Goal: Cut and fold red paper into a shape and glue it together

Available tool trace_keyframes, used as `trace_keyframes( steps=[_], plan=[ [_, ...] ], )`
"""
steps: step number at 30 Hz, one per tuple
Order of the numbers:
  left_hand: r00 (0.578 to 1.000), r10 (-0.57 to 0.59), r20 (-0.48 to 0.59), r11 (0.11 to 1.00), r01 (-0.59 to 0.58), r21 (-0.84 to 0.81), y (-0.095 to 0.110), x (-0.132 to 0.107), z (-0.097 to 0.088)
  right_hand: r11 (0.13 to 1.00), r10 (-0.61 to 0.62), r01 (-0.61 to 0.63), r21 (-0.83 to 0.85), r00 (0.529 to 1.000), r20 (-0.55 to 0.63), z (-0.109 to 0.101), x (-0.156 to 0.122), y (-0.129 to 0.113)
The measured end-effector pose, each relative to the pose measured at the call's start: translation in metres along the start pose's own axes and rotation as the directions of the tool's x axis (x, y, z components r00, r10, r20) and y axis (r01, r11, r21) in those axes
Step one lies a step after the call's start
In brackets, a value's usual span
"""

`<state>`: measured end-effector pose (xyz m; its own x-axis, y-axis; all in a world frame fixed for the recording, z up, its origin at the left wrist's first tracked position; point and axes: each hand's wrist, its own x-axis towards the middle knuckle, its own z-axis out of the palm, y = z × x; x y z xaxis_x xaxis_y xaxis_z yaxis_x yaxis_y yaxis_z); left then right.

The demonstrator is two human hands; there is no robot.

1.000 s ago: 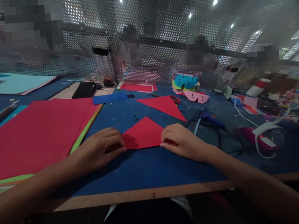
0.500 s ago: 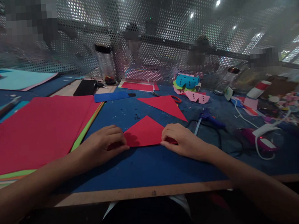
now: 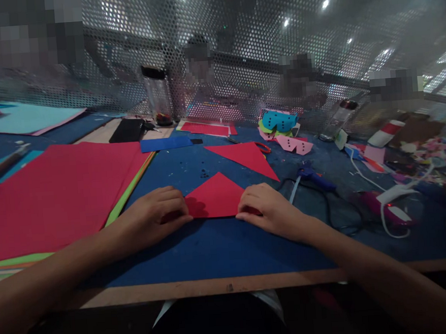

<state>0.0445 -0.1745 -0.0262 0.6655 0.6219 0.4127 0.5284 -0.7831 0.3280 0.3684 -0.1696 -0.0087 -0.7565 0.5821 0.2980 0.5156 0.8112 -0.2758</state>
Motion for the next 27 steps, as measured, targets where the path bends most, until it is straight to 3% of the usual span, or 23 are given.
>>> trace_keyframes(
  steps=[21, 27],
  plan=[
    [0.999, -0.042, 0.026, 0.999, 0.042, -0.009, 0.0013, -0.0007, 0.0001, 0.994, 0.107, -0.108, 0.009, 0.992, 0.066, 0.0021, 0.0021, -0.0015],
    [0.993, -0.099, 0.06, 0.994, 0.101, -0.045, 0.0021, -0.0003, 0.0002, 0.992, 0.127, -0.129, 0.017, 0.989, 0.077, 0.0028, 0.0018, -0.0011]
  ],
)
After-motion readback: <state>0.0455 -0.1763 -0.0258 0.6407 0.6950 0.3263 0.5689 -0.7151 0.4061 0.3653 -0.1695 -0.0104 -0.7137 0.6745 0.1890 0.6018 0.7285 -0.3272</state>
